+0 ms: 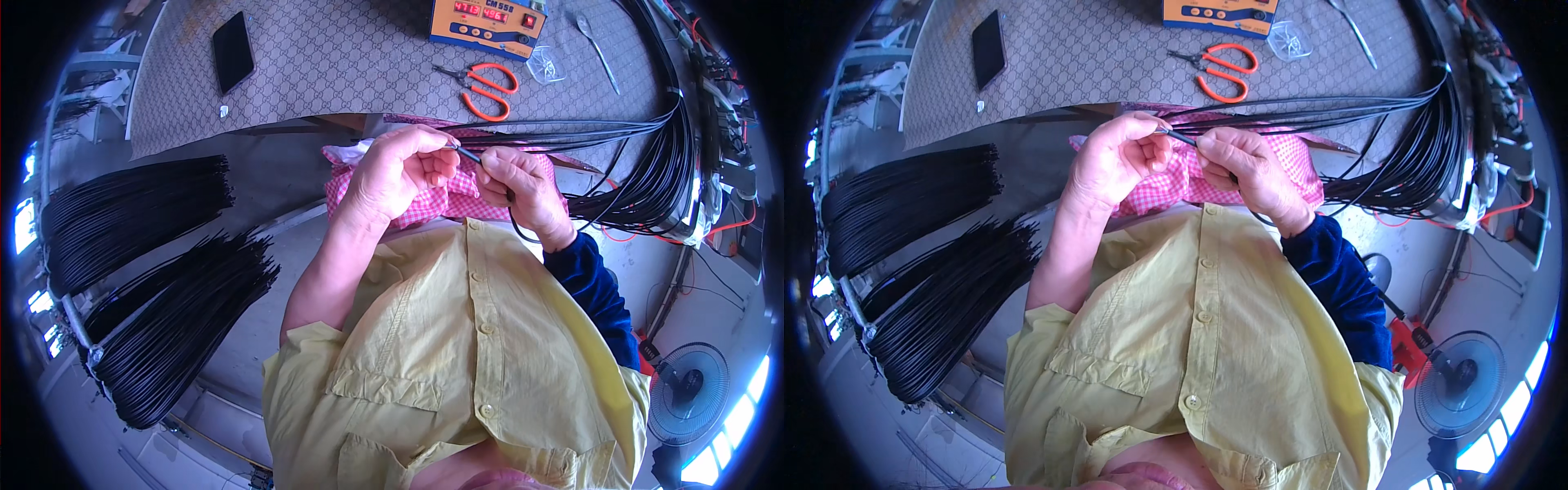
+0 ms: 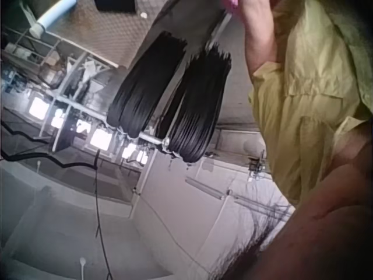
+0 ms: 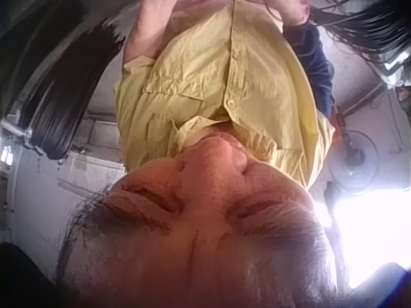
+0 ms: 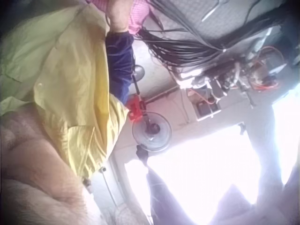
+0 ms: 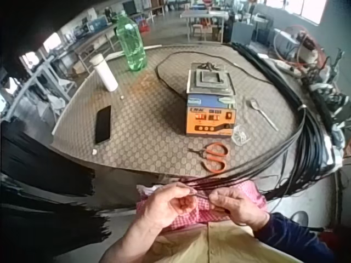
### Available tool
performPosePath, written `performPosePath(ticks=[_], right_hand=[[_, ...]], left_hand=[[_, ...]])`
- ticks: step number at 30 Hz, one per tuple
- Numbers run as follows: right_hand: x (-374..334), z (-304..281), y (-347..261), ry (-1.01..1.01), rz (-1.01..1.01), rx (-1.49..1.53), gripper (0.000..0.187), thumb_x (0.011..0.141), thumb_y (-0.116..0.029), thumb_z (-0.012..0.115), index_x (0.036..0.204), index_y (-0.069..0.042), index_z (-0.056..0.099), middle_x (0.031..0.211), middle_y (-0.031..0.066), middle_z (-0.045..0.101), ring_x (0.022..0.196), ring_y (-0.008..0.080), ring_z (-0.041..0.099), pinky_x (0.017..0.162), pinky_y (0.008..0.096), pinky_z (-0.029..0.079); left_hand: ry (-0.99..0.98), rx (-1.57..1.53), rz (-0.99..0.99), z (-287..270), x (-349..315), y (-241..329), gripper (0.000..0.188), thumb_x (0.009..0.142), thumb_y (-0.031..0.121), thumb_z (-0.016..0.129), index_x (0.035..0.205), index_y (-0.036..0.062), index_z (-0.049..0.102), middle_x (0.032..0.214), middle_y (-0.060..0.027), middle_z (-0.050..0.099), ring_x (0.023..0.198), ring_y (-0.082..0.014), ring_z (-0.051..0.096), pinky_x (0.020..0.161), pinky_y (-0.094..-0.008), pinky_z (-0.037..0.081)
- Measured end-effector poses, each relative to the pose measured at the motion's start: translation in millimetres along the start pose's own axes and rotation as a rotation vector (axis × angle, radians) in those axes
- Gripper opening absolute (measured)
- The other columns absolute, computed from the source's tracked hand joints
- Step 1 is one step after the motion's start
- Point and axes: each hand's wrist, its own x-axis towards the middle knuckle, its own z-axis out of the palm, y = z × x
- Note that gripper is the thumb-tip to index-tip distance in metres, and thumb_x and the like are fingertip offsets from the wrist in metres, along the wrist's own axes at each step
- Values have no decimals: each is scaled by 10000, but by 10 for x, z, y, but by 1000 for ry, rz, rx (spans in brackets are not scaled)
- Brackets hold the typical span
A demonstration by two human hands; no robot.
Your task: The person is using a wire stripping machine to process ends of black electrical wires and then grouping them.
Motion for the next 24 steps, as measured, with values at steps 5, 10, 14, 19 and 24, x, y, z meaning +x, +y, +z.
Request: performPosePath(ticks=[5, 10, 14, 19, 24], right_hand=[[-5, -16, -15, -52, 23, 14, 235, 885, -211, 447, 720, -48, 477, 551, -49, 317, 463, 45, 250, 424, 206, 186], [-2, -20, -43, -74, 37, 111, 240, 886, -210, 433, 717, -43, 471, 554, -36, 323, 471, 56, 245, 425, 212, 184], [5, -28, -43, -107, 56, 151, 255, 883, -227, 434, 705, -46, 462, 554, -36, 304, 477, 61, 238, 424, 215, 180], [14, -33, -41, -160, 78, 193, 278, 879, -253, 436, 689, -51, 452, 550, -41, 278, 469, 66, 229, 421, 219, 175], [20, -37, -24, -191, 69, 184, 282, 879, -256, 439, 691, -47, 451, 548, -40, 281, 466, 64, 229, 417, 217, 174]], left_hand=[[-54, 11, -75, -42, 4, 63, 186, 773, 107, 484, 833, -33, 590, 693, -119, 586, 609, -190, 544, 544, -268, 435], [-93, -102, -92, -41, 10, 32, 173, 783, 97, 502, 855, -31, 592, 712, -126, 593, 621, -199, 561, 543, -266, 451], [-135, -120, -67, -63, 20, -5, 173, 788, 96, 507, 865, -34, 589, 720, -134, 595, 612, -206, 566, 543, -269, 455], [-213, -173, -60, -80, 40, -24, 178, 786, 88, 497, 870, -42, 586, 726, -149, 596, 621, -222, 571, 543, -275, 453], [-230, -200, -79, -115, 59, -51, 186, 794, 105, 491, 865, -40, 583, 718, -151, 592, 617, -222, 564, 543, -280, 447]])
